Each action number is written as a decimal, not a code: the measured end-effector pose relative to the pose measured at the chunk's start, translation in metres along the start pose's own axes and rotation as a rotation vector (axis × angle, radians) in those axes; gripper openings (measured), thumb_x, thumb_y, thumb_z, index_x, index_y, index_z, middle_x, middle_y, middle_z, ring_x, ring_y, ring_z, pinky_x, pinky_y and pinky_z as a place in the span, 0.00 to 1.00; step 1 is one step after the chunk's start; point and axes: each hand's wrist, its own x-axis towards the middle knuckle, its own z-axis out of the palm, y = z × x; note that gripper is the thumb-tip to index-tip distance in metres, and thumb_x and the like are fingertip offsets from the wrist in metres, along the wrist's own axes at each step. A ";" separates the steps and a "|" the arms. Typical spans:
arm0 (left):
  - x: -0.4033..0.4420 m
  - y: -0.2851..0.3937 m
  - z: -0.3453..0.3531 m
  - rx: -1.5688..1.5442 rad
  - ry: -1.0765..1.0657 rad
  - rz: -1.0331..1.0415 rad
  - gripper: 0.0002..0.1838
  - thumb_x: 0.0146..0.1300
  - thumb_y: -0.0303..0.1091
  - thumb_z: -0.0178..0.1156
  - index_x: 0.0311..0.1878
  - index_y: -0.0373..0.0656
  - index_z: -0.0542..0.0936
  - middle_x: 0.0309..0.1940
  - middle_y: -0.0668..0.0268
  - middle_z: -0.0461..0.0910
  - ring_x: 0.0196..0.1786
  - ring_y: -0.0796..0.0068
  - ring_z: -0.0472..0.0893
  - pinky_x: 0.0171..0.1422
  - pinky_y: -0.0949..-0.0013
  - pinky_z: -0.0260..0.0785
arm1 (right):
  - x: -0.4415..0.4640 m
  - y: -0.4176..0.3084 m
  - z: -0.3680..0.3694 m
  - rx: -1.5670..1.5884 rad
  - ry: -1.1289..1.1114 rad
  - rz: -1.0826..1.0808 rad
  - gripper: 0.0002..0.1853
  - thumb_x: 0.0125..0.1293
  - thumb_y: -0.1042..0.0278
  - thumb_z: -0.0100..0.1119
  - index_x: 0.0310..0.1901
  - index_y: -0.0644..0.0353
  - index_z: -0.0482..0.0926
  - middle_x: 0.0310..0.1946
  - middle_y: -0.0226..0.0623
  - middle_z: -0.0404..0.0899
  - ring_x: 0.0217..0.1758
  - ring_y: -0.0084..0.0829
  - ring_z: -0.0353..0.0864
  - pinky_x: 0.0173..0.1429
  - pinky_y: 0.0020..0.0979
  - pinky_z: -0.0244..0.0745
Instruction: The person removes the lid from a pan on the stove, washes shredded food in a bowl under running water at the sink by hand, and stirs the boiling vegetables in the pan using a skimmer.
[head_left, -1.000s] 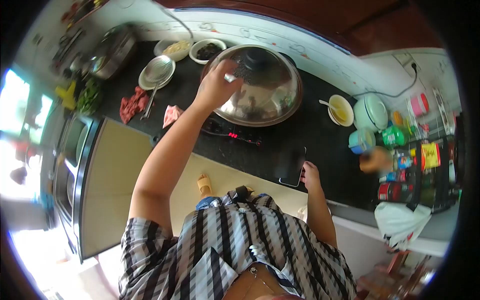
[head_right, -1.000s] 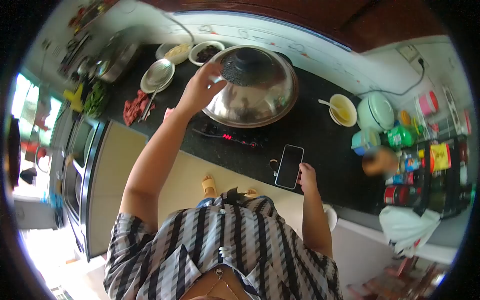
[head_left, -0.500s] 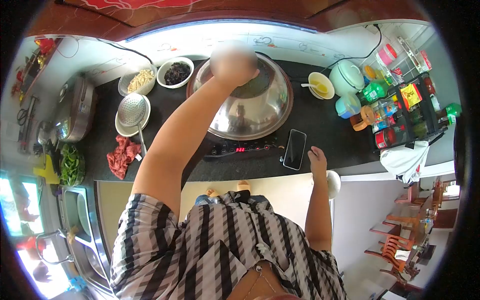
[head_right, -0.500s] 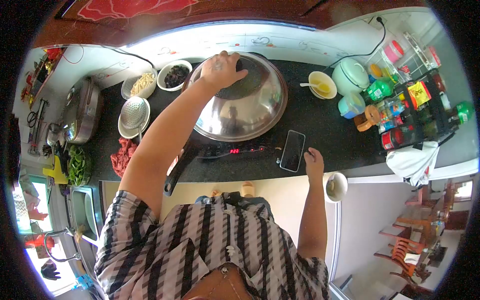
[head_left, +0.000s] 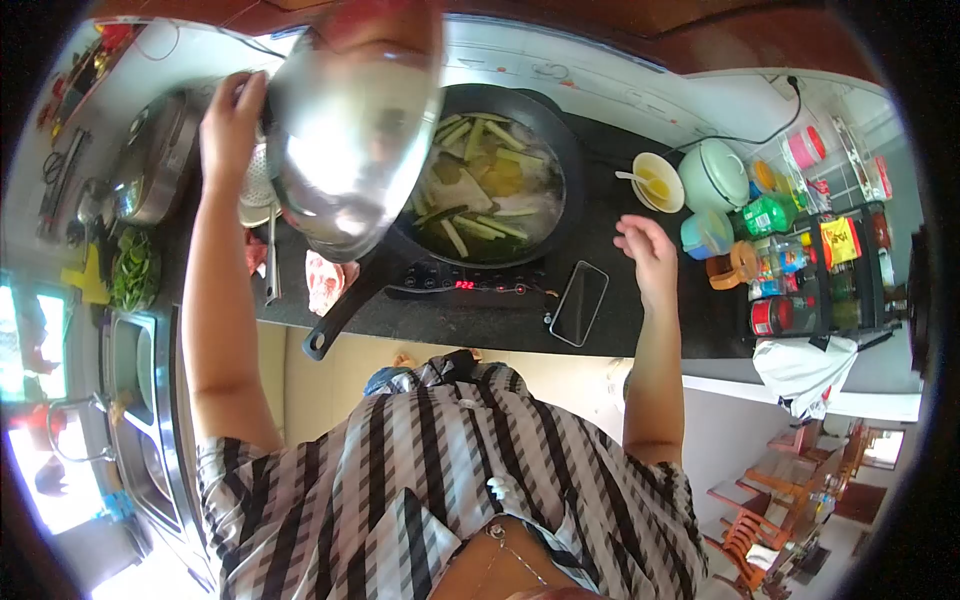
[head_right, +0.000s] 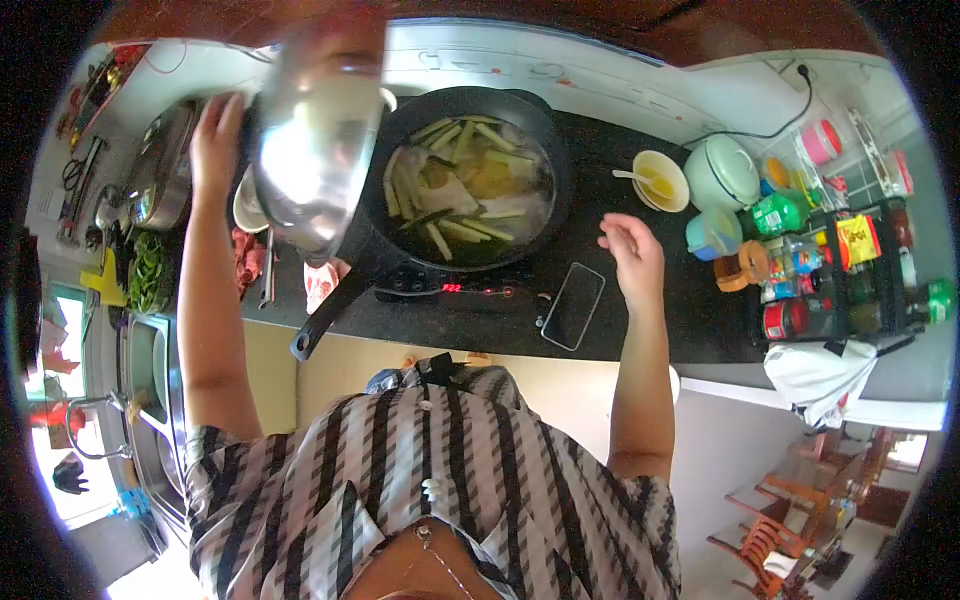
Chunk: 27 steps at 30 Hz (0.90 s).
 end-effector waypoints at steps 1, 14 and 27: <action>-0.004 -0.004 -0.020 -0.020 0.055 -0.060 0.22 0.62 0.48 0.57 0.50 0.39 0.79 0.41 0.57 0.82 0.45 0.68 0.79 0.52 0.67 0.68 | 0.009 -0.005 0.012 0.014 -0.049 0.008 0.12 0.67 0.68 0.54 0.48 0.63 0.77 0.40 0.35 0.80 0.39 0.23 0.80 0.45 0.22 0.72; -0.049 -0.153 -0.230 -0.418 0.757 -0.400 0.14 0.64 0.44 0.56 0.37 0.42 0.77 0.20 0.73 0.69 0.17 0.84 0.63 0.18 0.78 0.51 | 0.017 -0.157 0.337 -0.690 -0.846 -0.277 0.25 0.57 0.56 0.65 0.51 0.64 0.74 0.44 0.47 0.81 0.49 0.37 0.81 0.49 0.30 0.75; -0.022 -0.251 -0.223 0.637 0.205 -0.055 0.19 0.56 0.48 0.61 0.46 0.47 0.77 0.39 0.55 0.77 0.41 0.52 0.78 0.45 0.57 0.71 | -0.005 -0.124 0.420 0.141 -0.850 0.649 0.12 0.63 0.71 0.51 0.47 0.65 0.71 0.23 0.31 0.73 0.21 0.20 0.73 0.25 0.23 0.72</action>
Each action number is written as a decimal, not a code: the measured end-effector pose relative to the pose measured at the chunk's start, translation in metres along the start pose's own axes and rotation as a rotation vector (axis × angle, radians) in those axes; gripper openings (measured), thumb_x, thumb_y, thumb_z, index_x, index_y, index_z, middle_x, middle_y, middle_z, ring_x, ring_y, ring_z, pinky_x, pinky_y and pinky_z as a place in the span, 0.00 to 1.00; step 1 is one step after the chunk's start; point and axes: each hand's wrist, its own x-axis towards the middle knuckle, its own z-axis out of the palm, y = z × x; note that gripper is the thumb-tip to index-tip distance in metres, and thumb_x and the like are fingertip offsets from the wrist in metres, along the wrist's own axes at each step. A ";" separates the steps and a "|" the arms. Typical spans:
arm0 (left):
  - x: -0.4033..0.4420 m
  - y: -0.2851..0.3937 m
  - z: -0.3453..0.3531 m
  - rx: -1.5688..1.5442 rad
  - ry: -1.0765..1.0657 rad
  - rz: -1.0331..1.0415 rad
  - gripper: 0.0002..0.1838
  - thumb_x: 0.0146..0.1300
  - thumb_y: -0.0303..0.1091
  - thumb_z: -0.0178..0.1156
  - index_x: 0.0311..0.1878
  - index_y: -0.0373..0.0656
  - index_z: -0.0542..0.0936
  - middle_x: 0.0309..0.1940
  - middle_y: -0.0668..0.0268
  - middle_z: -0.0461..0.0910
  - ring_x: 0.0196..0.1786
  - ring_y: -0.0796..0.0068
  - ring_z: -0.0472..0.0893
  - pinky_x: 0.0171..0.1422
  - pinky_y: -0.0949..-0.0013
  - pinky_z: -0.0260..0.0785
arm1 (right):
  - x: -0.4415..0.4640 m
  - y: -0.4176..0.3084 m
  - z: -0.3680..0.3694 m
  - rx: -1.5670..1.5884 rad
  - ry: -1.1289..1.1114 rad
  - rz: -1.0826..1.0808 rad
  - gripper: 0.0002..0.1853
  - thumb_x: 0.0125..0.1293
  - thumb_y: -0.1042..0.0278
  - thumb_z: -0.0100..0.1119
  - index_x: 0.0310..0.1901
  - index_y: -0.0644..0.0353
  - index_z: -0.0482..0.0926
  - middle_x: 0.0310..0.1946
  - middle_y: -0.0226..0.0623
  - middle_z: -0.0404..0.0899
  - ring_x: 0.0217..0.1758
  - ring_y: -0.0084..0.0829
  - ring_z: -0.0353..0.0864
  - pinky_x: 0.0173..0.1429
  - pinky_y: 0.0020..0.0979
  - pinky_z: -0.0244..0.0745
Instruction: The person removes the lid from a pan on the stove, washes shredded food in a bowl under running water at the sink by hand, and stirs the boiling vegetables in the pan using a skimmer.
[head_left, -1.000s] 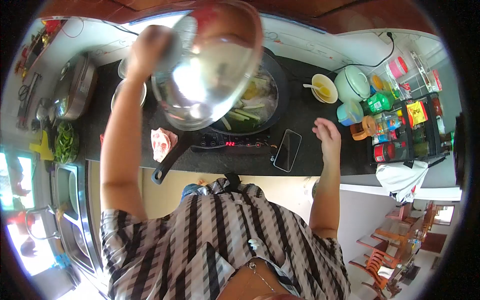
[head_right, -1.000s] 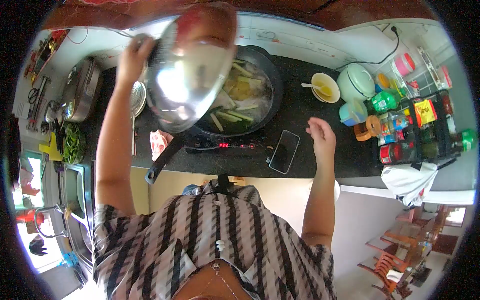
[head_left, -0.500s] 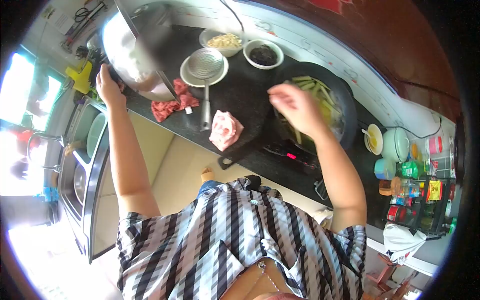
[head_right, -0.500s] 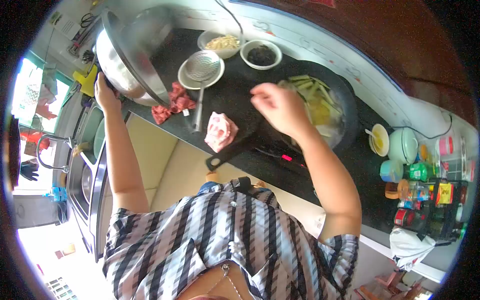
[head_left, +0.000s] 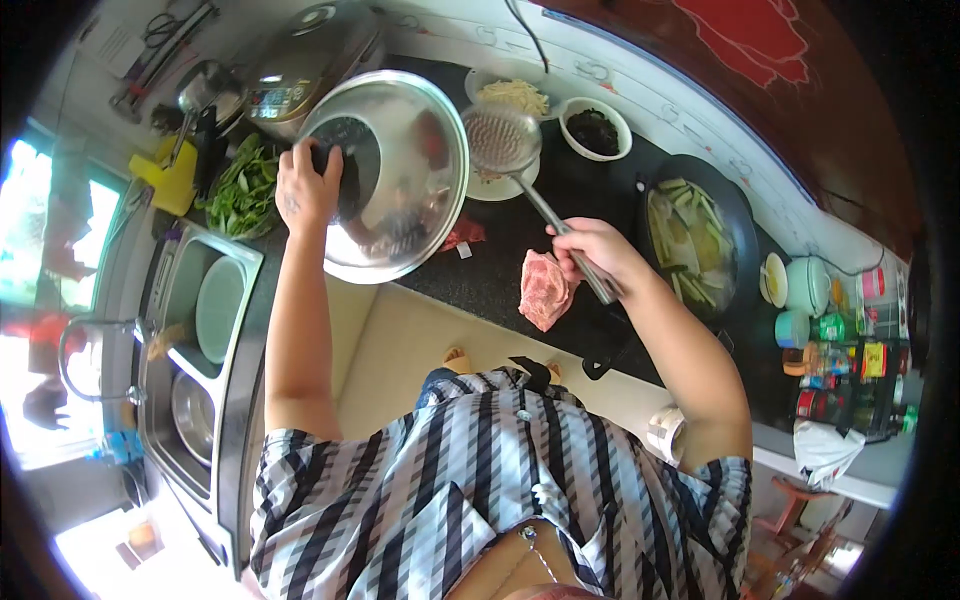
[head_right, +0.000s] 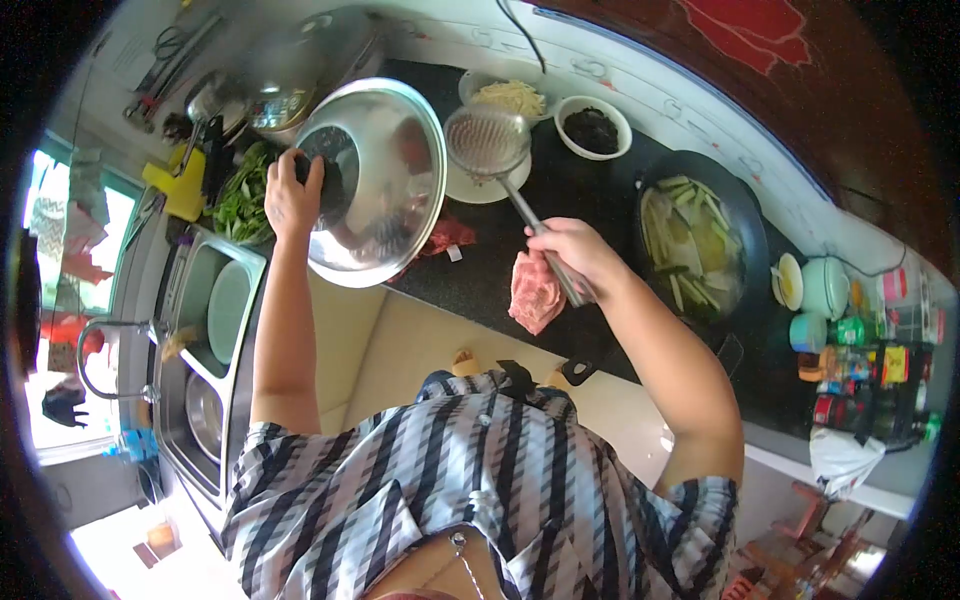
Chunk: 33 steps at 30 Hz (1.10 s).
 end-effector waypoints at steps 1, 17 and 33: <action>-0.003 -0.001 0.006 0.004 -0.032 0.037 0.18 0.56 0.48 0.61 0.46 0.48 0.77 0.38 0.56 0.76 0.41 0.52 0.78 0.45 0.57 0.71 | -0.018 -0.004 0.000 0.022 0.060 -0.041 0.13 0.63 0.71 0.51 0.49 0.63 0.71 0.23 0.30 0.73 0.22 0.19 0.73 0.24 0.23 0.71; -0.046 -0.023 0.049 0.298 -0.254 0.182 0.20 0.58 0.47 0.59 0.49 0.47 0.75 0.39 0.54 0.74 0.43 0.52 0.78 0.44 0.54 0.72 | -0.253 0.068 -0.135 -0.079 1.033 -0.221 0.24 0.60 0.74 0.52 0.60 0.58 0.66 0.28 0.31 0.70 0.12 0.20 0.66 0.13 0.22 0.59; -0.082 -0.020 0.131 0.206 -0.363 0.032 0.24 0.61 0.53 0.56 0.55 0.49 0.74 0.45 0.54 0.75 0.45 0.54 0.78 0.45 0.55 0.73 | -0.199 0.156 -0.217 -0.079 0.899 -0.016 0.14 0.56 0.76 0.54 0.45 0.65 0.70 0.22 0.33 0.71 0.13 0.24 0.70 0.15 0.26 0.63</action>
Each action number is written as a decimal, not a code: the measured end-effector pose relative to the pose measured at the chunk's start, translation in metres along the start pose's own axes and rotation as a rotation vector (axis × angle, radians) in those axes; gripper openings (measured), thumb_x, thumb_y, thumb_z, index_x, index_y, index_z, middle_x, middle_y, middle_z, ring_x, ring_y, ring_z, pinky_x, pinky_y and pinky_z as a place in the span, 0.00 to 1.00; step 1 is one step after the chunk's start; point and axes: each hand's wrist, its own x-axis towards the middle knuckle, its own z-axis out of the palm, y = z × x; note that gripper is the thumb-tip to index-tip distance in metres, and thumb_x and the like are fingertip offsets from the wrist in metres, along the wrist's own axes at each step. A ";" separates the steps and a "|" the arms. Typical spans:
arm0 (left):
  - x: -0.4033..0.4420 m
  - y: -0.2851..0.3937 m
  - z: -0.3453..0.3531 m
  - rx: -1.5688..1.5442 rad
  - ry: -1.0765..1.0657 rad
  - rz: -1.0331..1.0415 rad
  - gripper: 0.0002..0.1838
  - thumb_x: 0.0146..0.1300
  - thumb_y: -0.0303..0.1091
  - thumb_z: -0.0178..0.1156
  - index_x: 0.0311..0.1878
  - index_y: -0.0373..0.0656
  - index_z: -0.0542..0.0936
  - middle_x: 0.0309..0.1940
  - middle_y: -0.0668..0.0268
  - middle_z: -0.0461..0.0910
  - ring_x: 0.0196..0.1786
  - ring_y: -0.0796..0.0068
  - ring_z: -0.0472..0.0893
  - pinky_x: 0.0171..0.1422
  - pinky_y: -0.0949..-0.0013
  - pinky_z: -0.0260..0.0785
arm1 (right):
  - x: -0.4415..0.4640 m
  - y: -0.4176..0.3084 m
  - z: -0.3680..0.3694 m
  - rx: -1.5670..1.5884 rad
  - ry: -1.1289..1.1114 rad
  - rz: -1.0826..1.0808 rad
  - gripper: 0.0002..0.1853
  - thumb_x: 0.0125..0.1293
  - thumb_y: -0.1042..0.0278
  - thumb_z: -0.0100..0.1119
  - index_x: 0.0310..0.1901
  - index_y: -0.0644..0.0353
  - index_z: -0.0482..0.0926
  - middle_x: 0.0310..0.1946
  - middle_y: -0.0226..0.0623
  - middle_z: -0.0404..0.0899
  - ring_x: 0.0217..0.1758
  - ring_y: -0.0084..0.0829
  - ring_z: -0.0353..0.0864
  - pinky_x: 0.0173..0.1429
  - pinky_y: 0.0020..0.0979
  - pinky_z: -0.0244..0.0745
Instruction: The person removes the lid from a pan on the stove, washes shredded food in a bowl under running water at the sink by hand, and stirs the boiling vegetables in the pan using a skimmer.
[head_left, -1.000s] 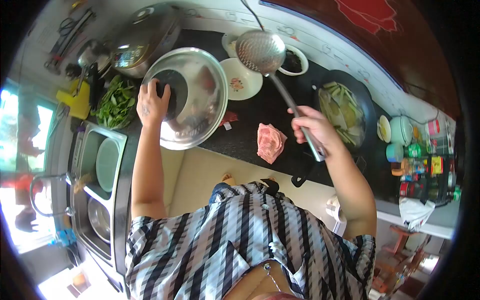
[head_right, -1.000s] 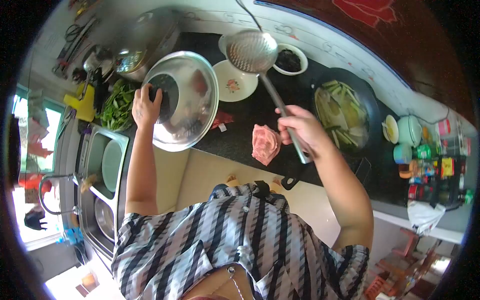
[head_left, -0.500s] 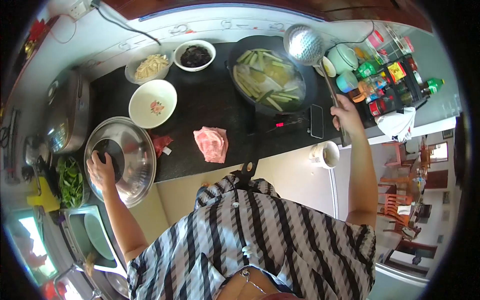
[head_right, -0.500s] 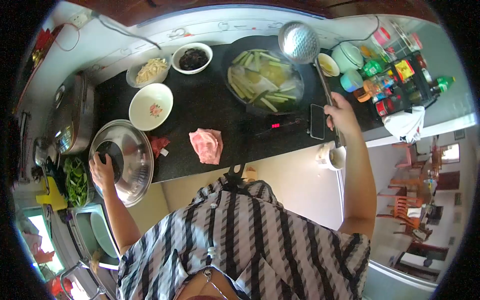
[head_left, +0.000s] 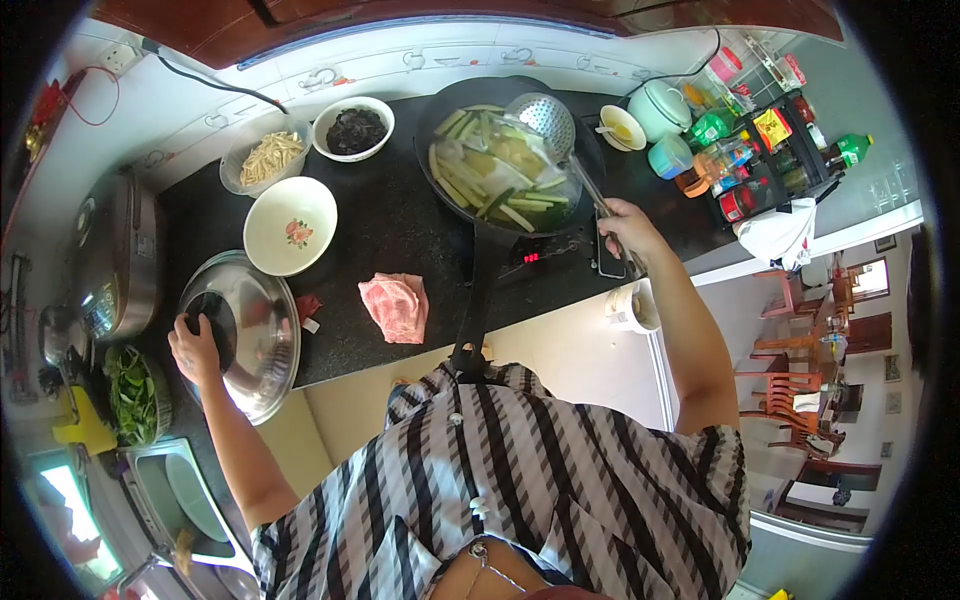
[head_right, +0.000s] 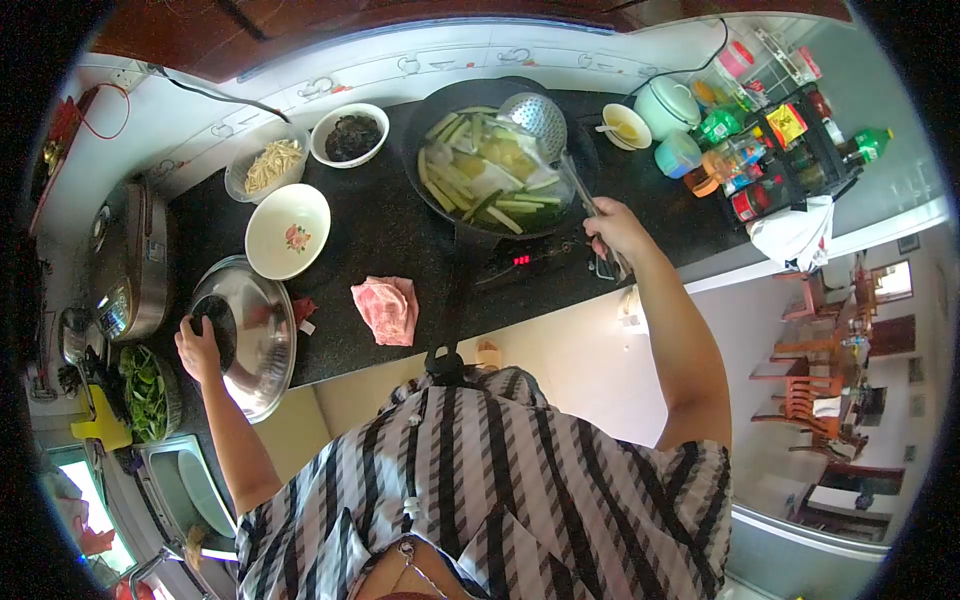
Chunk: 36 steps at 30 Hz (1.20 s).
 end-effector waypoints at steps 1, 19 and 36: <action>0.003 0.002 0.004 -0.004 -0.006 -0.003 0.24 0.61 0.53 0.56 0.55 0.49 0.74 0.45 0.54 0.75 0.45 0.54 0.78 0.45 0.55 0.73 | -0.003 -0.001 0.002 0.080 -0.058 0.037 0.14 0.56 0.76 0.54 0.45 0.64 0.70 0.22 0.33 0.71 0.13 0.23 0.70 0.15 0.26 0.63; 0.018 0.081 0.064 0.081 0.033 0.041 0.34 0.55 0.63 0.57 0.62 0.57 0.70 0.56 0.60 0.71 0.56 0.57 0.73 0.53 0.54 0.70 | -0.066 0.020 0.026 -0.741 0.347 -0.366 0.24 0.59 0.73 0.55 0.58 0.59 0.68 0.39 0.48 0.79 0.40 0.47 0.80 0.43 0.38 0.75; -0.101 0.061 0.041 -0.500 0.177 0.209 0.26 0.57 0.39 0.63 0.59 0.45 0.72 0.55 0.51 0.68 0.58 0.51 0.70 0.59 0.56 0.66 | -0.025 0.038 0.017 0.123 -0.109 0.138 0.15 0.56 0.76 0.53 0.47 0.64 0.72 0.23 0.33 0.72 0.14 0.22 0.71 0.16 0.24 0.64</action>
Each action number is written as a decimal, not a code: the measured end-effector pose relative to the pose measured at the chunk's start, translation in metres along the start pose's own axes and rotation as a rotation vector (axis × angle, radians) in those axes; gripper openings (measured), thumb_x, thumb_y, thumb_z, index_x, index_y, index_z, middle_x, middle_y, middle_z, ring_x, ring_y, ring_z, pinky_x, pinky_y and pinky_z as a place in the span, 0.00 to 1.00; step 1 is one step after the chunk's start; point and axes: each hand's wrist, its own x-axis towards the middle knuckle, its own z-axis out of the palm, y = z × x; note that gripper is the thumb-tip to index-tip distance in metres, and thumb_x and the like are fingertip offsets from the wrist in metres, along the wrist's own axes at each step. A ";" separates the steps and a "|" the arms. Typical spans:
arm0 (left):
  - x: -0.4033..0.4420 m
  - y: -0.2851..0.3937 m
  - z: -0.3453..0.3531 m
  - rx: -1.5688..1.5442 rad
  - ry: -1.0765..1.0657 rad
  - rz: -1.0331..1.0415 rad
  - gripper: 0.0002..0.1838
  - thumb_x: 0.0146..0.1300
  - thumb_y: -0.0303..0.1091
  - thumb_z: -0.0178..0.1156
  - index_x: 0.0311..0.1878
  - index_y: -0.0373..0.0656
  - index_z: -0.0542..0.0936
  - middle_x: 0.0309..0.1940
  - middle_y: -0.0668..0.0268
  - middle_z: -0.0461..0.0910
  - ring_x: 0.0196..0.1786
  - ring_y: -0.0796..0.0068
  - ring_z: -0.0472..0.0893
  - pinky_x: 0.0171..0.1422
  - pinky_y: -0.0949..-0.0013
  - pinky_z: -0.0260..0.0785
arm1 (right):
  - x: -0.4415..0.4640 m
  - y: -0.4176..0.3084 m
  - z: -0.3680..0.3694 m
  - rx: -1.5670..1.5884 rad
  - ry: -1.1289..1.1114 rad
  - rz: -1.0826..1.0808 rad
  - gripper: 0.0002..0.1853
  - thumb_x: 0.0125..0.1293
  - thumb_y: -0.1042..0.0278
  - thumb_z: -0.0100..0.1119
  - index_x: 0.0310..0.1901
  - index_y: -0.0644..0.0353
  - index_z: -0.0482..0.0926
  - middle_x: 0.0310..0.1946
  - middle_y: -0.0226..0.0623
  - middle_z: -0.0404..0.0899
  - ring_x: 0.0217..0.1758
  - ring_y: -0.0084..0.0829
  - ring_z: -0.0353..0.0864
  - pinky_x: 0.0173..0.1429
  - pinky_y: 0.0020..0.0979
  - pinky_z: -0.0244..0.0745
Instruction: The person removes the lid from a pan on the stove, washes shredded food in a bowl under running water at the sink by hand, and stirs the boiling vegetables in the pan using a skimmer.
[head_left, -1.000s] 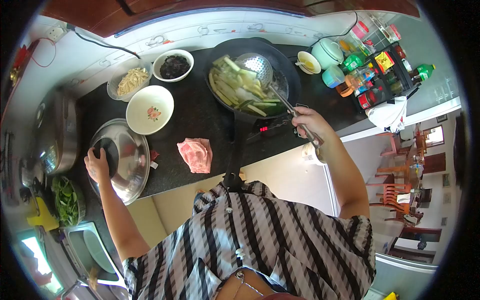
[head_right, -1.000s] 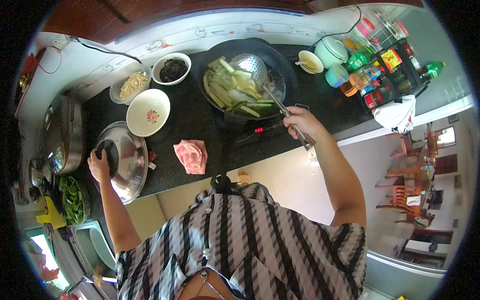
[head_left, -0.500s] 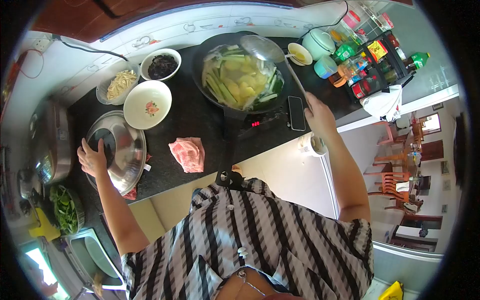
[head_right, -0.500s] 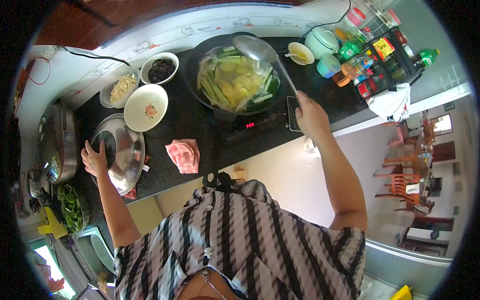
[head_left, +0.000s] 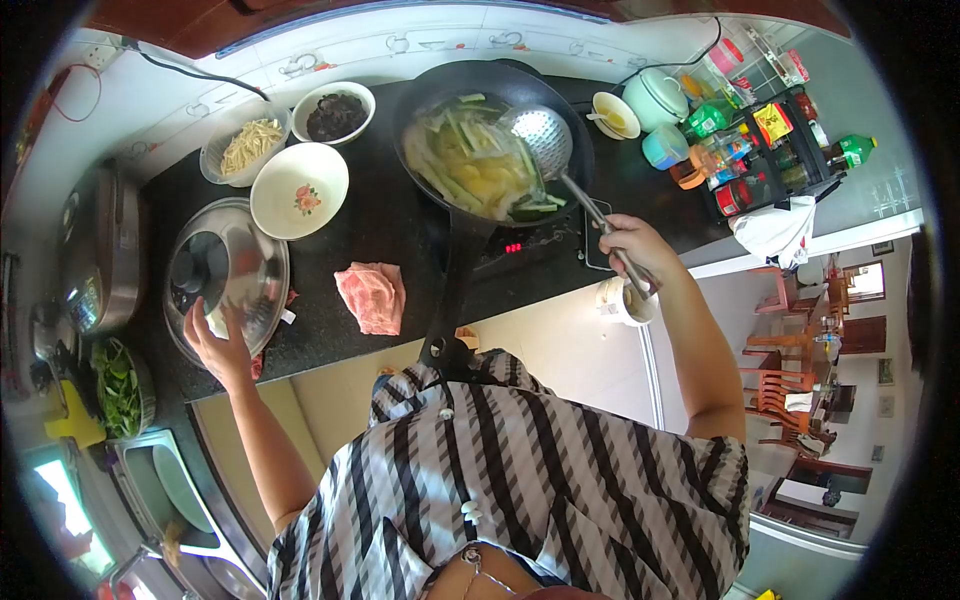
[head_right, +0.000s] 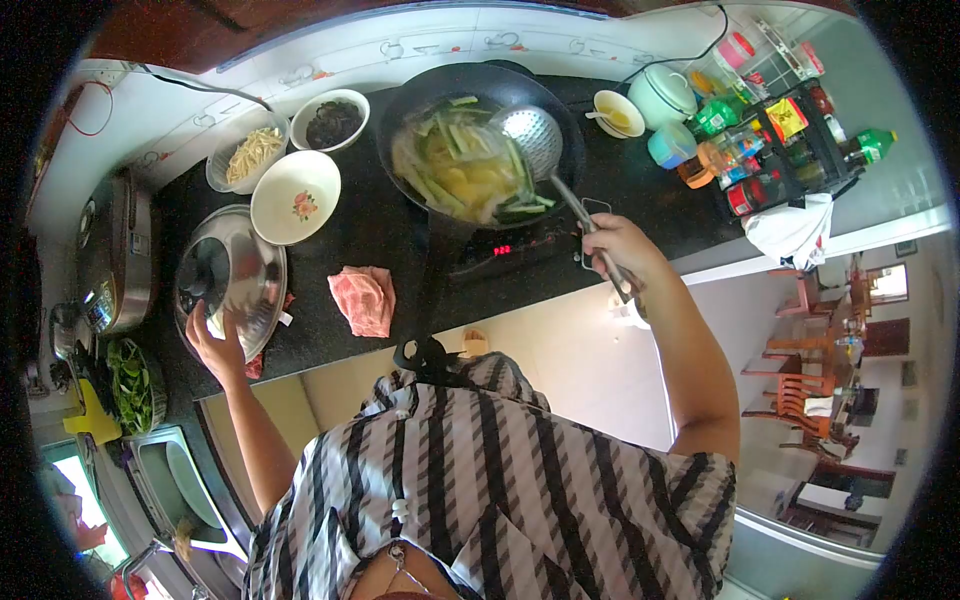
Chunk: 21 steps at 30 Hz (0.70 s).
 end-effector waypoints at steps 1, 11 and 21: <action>-0.005 -0.003 0.003 -0.036 -0.021 -0.012 0.25 0.57 0.38 0.63 0.59 0.44 0.72 0.55 0.51 0.68 0.58 0.51 0.70 0.58 0.56 0.66 | -0.004 -0.001 0.007 0.074 -0.032 0.023 0.15 0.57 0.76 0.53 0.48 0.64 0.72 0.23 0.33 0.73 0.14 0.22 0.71 0.16 0.24 0.64; -0.026 0.021 0.026 -0.296 -0.193 -0.081 0.21 0.55 0.28 0.63 0.54 0.39 0.74 0.52 0.53 0.71 0.52 0.55 0.75 0.56 0.60 0.68 | -0.006 0.013 0.017 0.379 -0.265 0.075 0.16 0.65 0.73 0.49 0.54 0.64 0.71 0.28 0.31 0.72 0.17 0.16 0.68 0.15 0.18 0.60; 0.006 0.107 0.040 -0.449 -0.278 0.162 0.09 0.51 0.23 0.61 0.38 0.39 0.81 0.37 0.58 0.80 0.43 0.58 0.79 0.49 0.62 0.70 | -0.022 0.019 0.024 0.432 -0.242 0.059 0.18 0.65 0.74 0.47 0.57 0.64 0.69 0.27 0.30 0.70 0.14 0.14 0.65 0.14 0.17 0.57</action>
